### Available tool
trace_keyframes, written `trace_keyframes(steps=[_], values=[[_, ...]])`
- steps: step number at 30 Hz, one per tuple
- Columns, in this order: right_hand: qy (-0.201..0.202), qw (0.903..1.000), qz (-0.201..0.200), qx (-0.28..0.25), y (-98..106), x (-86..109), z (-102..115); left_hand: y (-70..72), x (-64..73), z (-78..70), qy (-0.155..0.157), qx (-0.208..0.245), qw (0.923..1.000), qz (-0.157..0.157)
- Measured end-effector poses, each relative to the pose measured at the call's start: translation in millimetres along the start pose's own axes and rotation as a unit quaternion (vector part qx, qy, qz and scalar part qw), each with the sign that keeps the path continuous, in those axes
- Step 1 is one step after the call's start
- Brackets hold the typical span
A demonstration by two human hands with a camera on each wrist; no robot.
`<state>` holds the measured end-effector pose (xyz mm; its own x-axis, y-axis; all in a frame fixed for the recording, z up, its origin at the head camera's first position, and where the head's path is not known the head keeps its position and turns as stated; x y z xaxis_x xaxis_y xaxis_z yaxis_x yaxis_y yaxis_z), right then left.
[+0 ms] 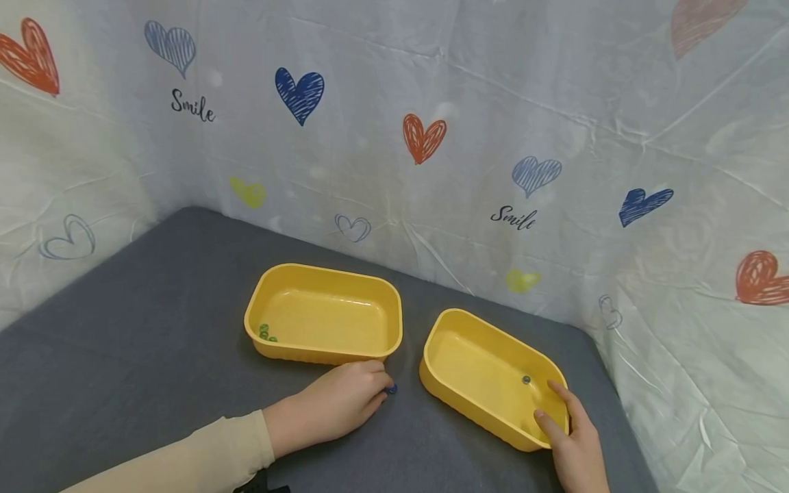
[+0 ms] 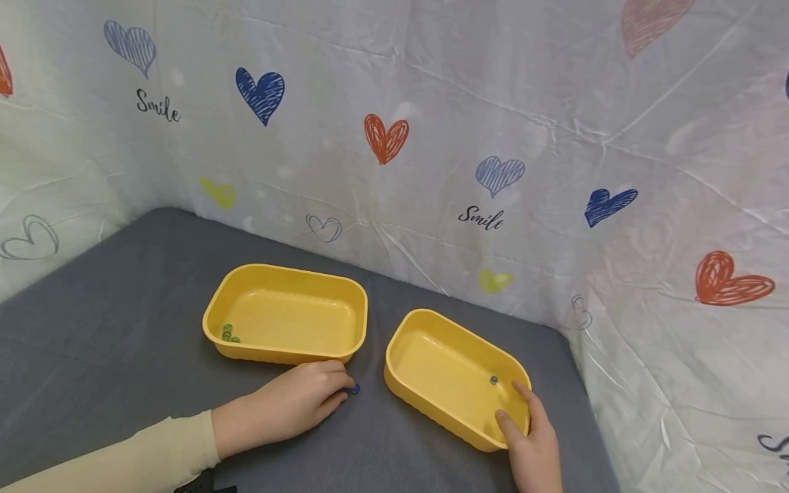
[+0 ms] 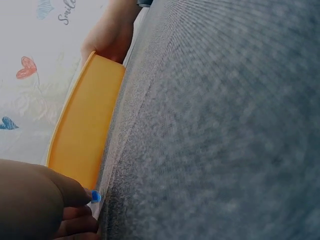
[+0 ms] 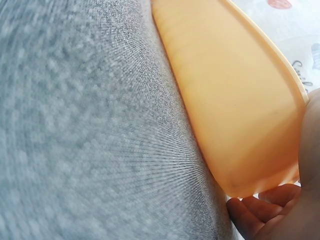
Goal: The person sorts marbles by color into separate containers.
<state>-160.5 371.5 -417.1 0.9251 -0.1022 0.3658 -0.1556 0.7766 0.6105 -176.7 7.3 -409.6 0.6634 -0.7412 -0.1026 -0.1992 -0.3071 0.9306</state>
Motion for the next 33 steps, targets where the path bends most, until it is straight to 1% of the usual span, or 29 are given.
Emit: trace_keyframes(steps=[4, 7, 12, 19, 24, 30, 33], values=[[-0.002, 1.0000, 0.000, -0.001, -1, 0.7, 0, 3.2, -1.2, -5.9, -0.010, 0.005, 0.9999, 0.005], [-0.001, 1.0000, -0.002, -0.007, -1, 2.2, -1, 7.4, -2.9, -11.5, -0.018, 0.004, 0.9998, 0.002], [0.000, 0.9998, -0.001, -0.017, 1, 3.4, -4, 16.0, -8.5, -22.2, -0.033, -0.003, 0.9994, -0.010], [0.000, 0.9998, 0.005, -0.021, 2, 1.4, -6, 25.5, -15.1, -36.2, -0.069, -0.005, 0.9967, -0.042], [-0.004, 0.9998, 0.004, -0.019, 2, 1.0, -4, 27.4, -19.0, -39.3, -0.087, 0.007, 0.9946, -0.057], [-0.008, 0.9999, 0.005, -0.012, 1, 0.5, -3, 28.3, -24.1, -41.1, -0.094, 0.025, 0.9930, -0.067], [-0.008, 0.9999, 0.004, -0.012, 0, 0.1, -2, 30.2, -28.4, -44.7, -0.098, 0.024, 0.9920, -0.076]])
Point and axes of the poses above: each hand's wrist, its own x-axis away from the middle knuckle, its own y-axis out of the back of the hand, z = x × y, the point moved 5 cm from there along -x, towards the middle knuckle, and after that the axes turned 13 degrees about z, right-handed, at the moved point
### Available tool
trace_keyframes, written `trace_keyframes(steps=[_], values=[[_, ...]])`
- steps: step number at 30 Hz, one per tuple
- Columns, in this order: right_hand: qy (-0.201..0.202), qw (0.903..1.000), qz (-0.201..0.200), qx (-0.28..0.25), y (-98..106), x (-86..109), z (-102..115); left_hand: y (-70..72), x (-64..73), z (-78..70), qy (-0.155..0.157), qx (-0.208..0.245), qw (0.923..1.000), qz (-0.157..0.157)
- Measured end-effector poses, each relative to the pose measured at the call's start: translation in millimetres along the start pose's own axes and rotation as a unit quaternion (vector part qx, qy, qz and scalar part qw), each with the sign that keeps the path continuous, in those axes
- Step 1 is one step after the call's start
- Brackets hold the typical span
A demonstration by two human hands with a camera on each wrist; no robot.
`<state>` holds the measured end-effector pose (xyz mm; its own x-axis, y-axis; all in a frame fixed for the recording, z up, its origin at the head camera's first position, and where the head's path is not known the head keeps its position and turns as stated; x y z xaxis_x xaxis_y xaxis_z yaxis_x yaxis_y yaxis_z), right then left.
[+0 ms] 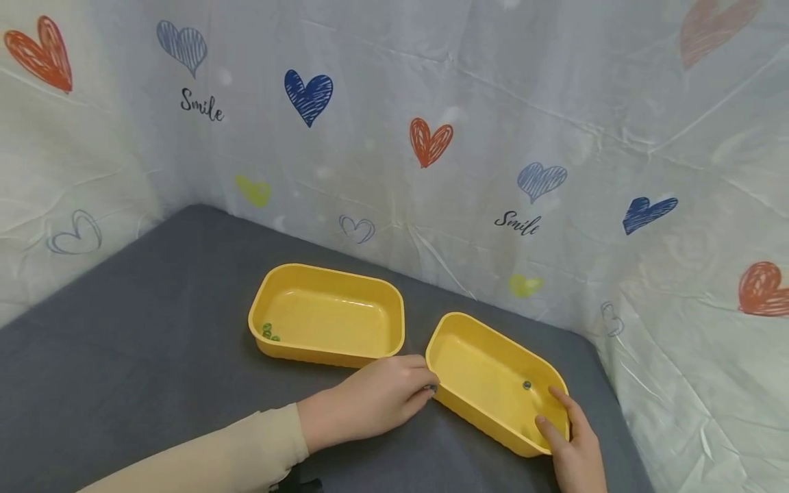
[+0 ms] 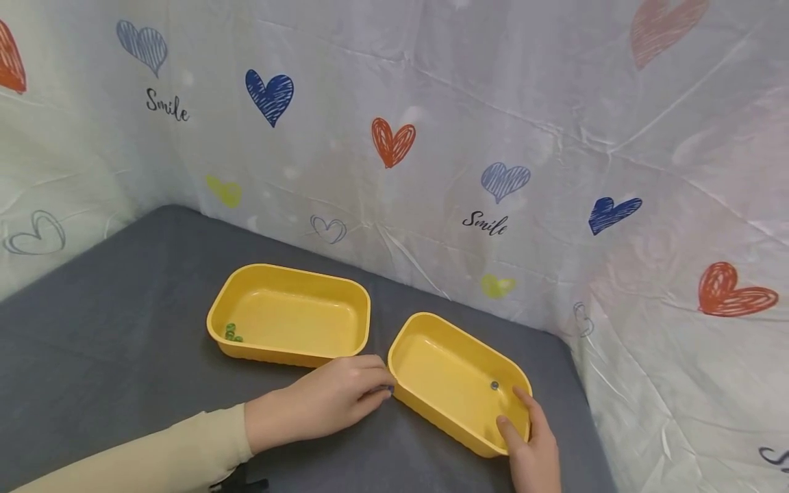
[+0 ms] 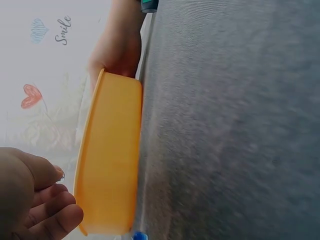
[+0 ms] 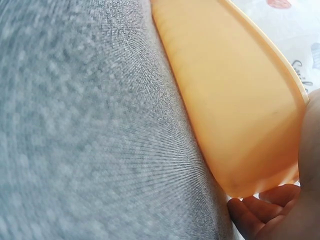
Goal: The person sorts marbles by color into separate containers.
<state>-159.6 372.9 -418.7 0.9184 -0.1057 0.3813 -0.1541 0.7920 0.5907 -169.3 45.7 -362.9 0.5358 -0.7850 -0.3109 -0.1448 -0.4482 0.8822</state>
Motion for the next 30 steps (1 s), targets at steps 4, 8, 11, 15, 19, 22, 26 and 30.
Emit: trace_keyframes(steps=[4, 8, 11, 15, 19, 22, 26, 30], values=[[0.001, 1.0000, 0.001, -0.008, -2, -0.6, -1, 1.4, -10.0, -4.4, -0.004, -0.011, 0.9999, -0.006], [0.009, 0.9999, -0.002, -0.007, -4, 0.8, -1, 2.9, -21.6, -7.1, -0.008, -0.018, 0.9998, -0.010], [0.016, 0.9998, -0.006, -0.007, -3, 2.2, 0, 3.2, -30.5, -6.6, -0.006, -0.017, 0.9998, -0.010], [0.009, 0.9999, -0.007, -0.008, 2, 2.2, 2, 1.4, -39.9, -3.0, 0.002, -0.005, 1.0000, -0.004], [0.006, 0.9999, -0.006, 0.008, 7, -0.3, 4, -0.9, -44.0, 4.0, 0.025, 0.013, 0.9996, -0.003], [0.008, 0.9999, -0.004, 0.015, 7, -2.2, 4, -2.1, -45.4, 7.8, 0.036, 0.024, 0.9990, -0.007], [-0.003, 1.0000, -0.003, 0.007, 5, -2.2, 0, -2.3, -49.9, 6.3, 0.031, 0.032, 0.9990, -0.008], [-0.002, 1.0000, 0.000, -0.004, 0, -1.4, -2, -3.8, -57.5, 3.8, 0.023, 0.048, 0.9986, -0.002]])
Point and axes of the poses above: each hand's wrist, its own x-axis away from the middle knuckle, its own y-axis out of the back of the hand, z = x × y, the point moved 5 cm from there along -x, towards the middle knuckle, and after that the axes turned 13 degrees about z, right-handed, at the moved point
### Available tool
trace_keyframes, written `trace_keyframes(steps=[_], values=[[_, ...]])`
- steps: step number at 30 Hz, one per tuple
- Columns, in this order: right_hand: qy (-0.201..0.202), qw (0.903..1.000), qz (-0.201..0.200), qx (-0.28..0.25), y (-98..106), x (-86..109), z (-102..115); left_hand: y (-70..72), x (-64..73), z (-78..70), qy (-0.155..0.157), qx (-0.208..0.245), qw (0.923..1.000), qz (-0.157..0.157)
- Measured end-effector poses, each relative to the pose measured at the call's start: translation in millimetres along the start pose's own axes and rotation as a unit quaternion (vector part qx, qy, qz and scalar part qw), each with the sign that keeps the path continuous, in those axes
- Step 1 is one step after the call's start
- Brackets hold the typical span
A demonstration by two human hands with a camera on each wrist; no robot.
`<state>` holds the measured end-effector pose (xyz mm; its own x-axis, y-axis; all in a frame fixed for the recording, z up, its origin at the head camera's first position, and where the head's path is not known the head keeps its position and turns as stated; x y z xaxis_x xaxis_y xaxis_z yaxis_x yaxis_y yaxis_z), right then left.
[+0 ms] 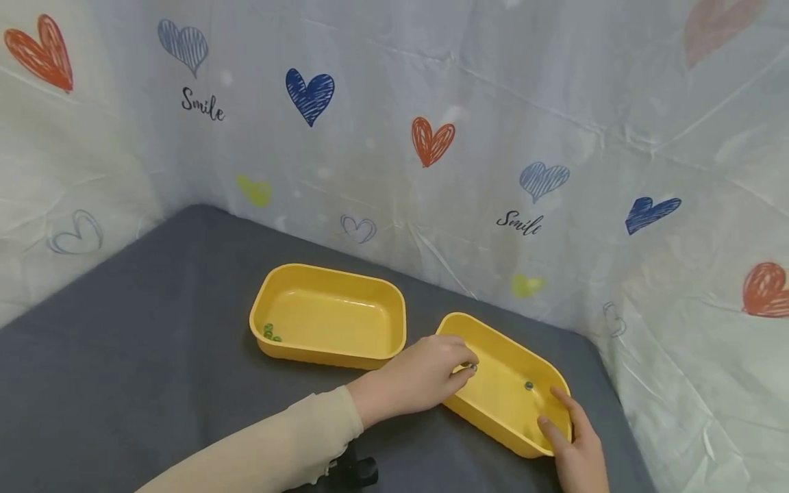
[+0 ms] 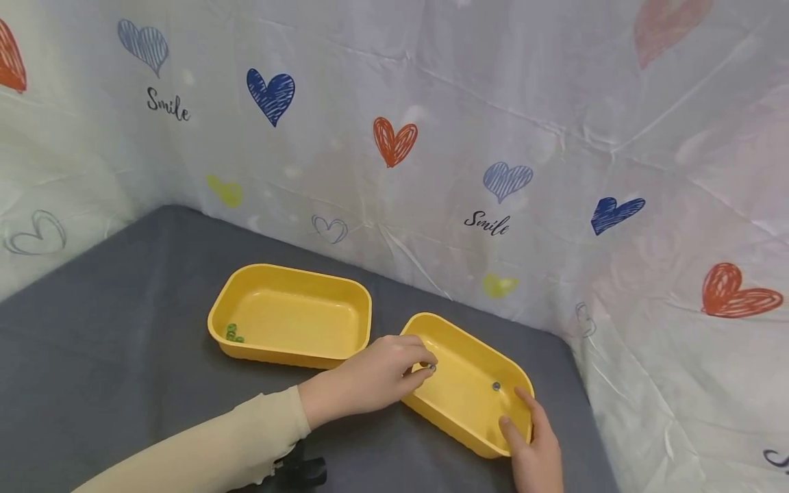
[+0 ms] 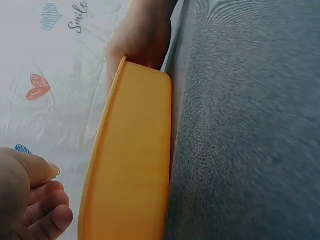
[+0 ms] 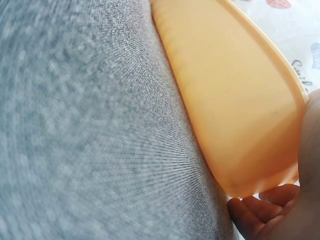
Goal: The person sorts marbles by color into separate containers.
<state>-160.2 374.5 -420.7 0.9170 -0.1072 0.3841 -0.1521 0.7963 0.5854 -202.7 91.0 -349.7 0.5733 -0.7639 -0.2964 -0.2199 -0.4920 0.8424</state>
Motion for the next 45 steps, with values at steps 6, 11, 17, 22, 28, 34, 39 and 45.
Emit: trace_keyframes(steps=[6, 11, 17, 22, 28, 34, 39, 45], values=[[0.007, 1.0000, -0.001, -0.006, -3, 1.3, -2, -8.9, -9.3, 4.1, -0.001, 0.021, 0.9996, 0.017], [0.012, 0.9999, -0.006, 0.000, 0, 2.0, 0, -10.9, -12.1, 9.7, 0.002, 0.044, 0.9988, 0.023], [-0.001, 1.0000, -0.004, 0.000, 0, 2.1, 1, -14.6, -13.4, 16.2, 0.001, 0.068, 0.9972, 0.030], [-0.012, 0.9999, -0.002, -0.004, 0, 1.5, -1, -17.6, -13.6, 17.7, 0.002, 0.067, 0.9972, 0.033], [0.003, 1.0000, -0.004, -0.001, 0, 1.0, 0, -17.1, -11.9, 16.7, 0.009, 0.064, 0.9972, 0.037], [0.010, 0.9999, -0.005, 0.000, -1, 1.6, 3, -16.4, -10.5, 15.4, 0.007, 0.062, 0.9975, 0.035], [0.011, 0.9999, -0.008, 0.003, -1, 1.8, 3, -15.8, -10.3, 14.2, 0.001, 0.060, 0.9974, 0.040], [0.014, 0.9998, -0.010, 0.007, 0, 1.2, 2, -13.1, -9.3, 13.9, -0.008, 0.065, 0.9971, 0.040]])
Point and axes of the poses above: each hand's wrist, its own x-axis away from the middle knuckle, its own y-axis out of the back of the hand, z = x × y, the point moved 5 cm from there along -x, towards the middle knuckle, and after that the axes turned 13 degrees about z, right-handed, at the moved point
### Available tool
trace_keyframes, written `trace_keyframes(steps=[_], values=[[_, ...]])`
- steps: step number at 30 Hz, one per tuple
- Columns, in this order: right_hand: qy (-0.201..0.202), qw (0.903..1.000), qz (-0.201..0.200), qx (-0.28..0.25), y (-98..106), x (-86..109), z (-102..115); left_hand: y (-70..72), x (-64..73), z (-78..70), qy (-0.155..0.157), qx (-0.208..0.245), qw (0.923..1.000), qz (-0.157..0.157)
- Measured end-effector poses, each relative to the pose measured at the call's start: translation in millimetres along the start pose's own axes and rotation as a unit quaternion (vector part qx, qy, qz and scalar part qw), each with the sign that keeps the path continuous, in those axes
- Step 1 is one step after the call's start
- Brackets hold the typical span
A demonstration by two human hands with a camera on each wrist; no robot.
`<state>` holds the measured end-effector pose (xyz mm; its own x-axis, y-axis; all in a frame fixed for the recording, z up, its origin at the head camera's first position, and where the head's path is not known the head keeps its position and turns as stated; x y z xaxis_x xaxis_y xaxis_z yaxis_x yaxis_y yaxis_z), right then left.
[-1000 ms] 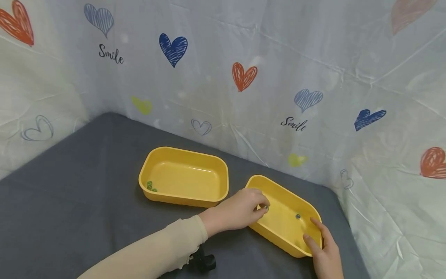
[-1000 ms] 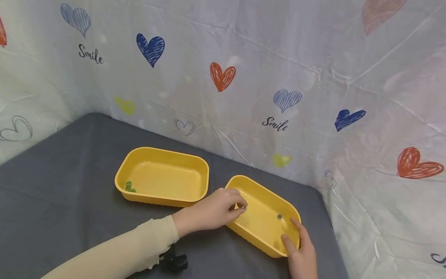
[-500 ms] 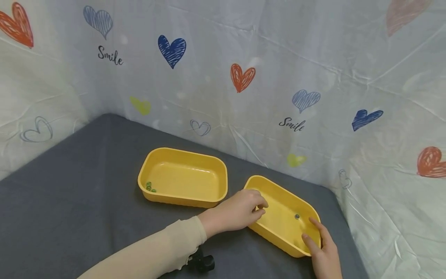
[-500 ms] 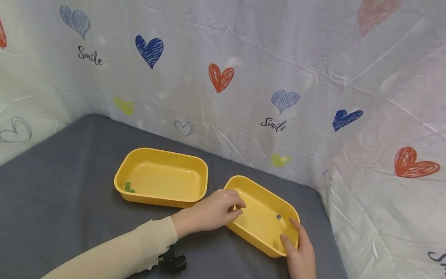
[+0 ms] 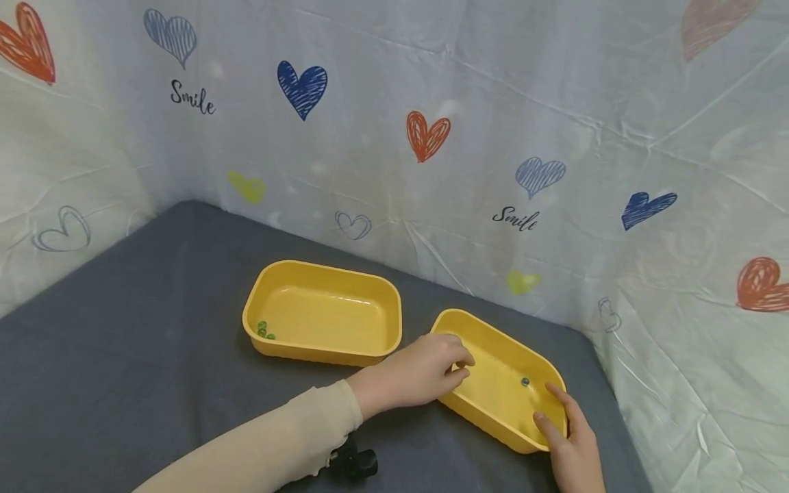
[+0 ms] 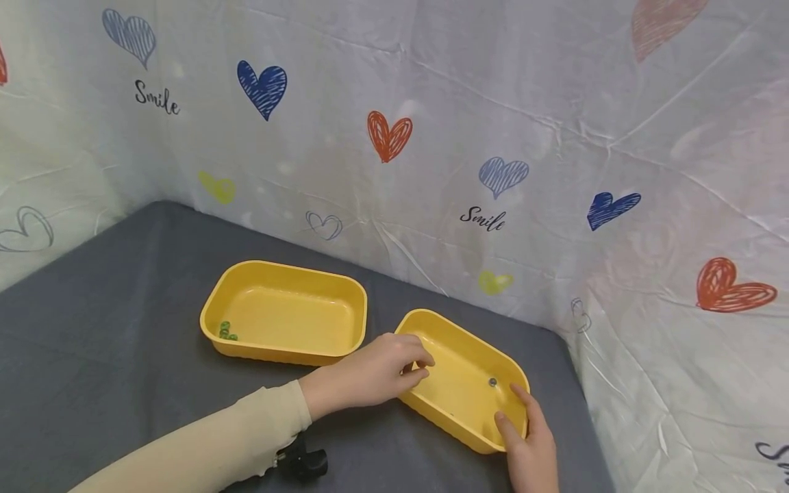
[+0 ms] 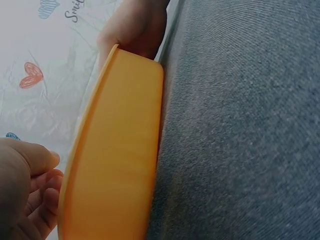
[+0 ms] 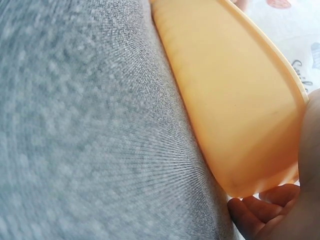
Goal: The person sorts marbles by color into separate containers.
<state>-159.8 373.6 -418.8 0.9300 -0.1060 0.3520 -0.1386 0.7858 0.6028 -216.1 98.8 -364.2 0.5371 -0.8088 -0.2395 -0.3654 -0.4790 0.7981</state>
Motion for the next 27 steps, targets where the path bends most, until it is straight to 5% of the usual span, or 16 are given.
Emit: trace_keyframes(steps=[27], values=[[-0.011, 0.9999, 0.009, -0.007, -1, 2.6, -1, 19.2, 35.7, 5.1, -0.002, -0.018, 0.9995, -0.025]])
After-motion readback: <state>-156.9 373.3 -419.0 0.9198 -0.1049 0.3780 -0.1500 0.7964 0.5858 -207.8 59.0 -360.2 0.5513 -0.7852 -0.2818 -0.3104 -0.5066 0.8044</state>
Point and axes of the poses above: each hand's wrist, its own x-axis away from the middle knuckle, its own y-axis out of the back of the hand, z = x × y, the point moved 5 cm from there along -x, towards the middle knuckle, and after that the axes turned 13 degrees about z, right-handed, at the moved point
